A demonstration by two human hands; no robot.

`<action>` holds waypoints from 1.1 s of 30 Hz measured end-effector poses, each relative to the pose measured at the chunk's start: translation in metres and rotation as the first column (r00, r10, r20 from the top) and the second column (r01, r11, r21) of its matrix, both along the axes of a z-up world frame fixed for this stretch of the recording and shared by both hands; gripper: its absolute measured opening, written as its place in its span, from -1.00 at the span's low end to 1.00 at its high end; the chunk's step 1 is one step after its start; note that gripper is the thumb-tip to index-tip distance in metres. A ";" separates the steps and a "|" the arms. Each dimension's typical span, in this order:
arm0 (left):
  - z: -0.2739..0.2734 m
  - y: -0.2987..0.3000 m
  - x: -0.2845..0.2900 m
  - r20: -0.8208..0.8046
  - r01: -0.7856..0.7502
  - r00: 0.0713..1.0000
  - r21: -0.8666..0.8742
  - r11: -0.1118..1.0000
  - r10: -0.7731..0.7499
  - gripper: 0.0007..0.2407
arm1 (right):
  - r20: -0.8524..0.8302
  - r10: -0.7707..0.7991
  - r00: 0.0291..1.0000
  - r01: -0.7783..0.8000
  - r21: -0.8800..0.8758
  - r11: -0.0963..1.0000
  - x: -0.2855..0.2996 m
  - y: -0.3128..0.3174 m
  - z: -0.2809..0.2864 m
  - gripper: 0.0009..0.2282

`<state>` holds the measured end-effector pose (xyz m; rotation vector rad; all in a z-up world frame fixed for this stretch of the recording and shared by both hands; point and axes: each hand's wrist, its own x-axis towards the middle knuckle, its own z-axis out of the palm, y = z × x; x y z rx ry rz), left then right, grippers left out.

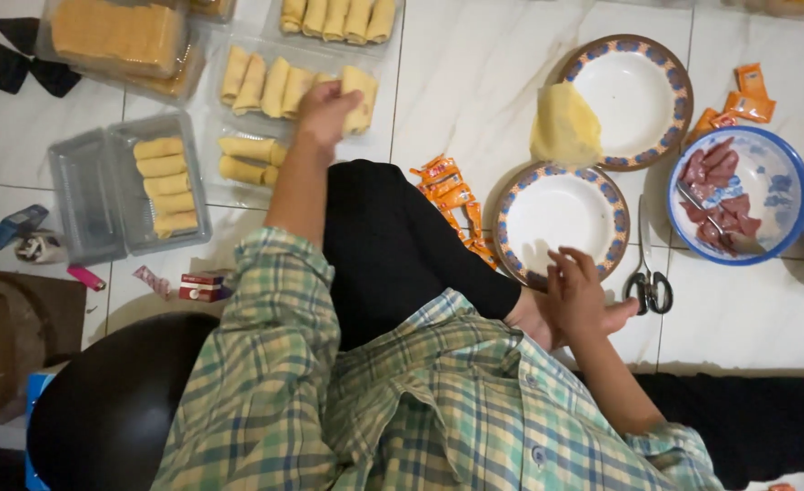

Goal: Assembling pastry rolls by placing meat filling on wrappers and rolling them into shape.

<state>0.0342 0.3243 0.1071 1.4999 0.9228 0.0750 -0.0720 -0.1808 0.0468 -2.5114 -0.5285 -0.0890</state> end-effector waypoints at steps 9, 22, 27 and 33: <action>-0.080 0.077 0.019 -0.208 0.058 0.976 0.530 0.846 0.063 -0.71 | 0.064 0.104 0.993 -0.102 -0.036 0.994 -0.004 -0.003 -0.006 -0.72; -0.032 0.041 0.019 -0.338 0.158 0.938 0.602 0.782 0.071 -0.80 | 0.087 0.100 0.991 -0.097 -0.032 0.995 -0.001 0.000 -0.003 -0.75; -0.023 0.037 0.023 -0.526 0.393 0.850 0.662 0.639 0.023 -0.76 | 0.038 0.114 0.993 -0.114 -0.015 0.993 0.000 -0.003 -0.005 -0.75; -0.009 0.035 0.018 -0.666 0.565 0.745 0.665 0.489 0.045 -0.76 | 0.031 0.082 0.996 -0.083 0.010 0.997 -0.001 -0.004 -0.010 -0.76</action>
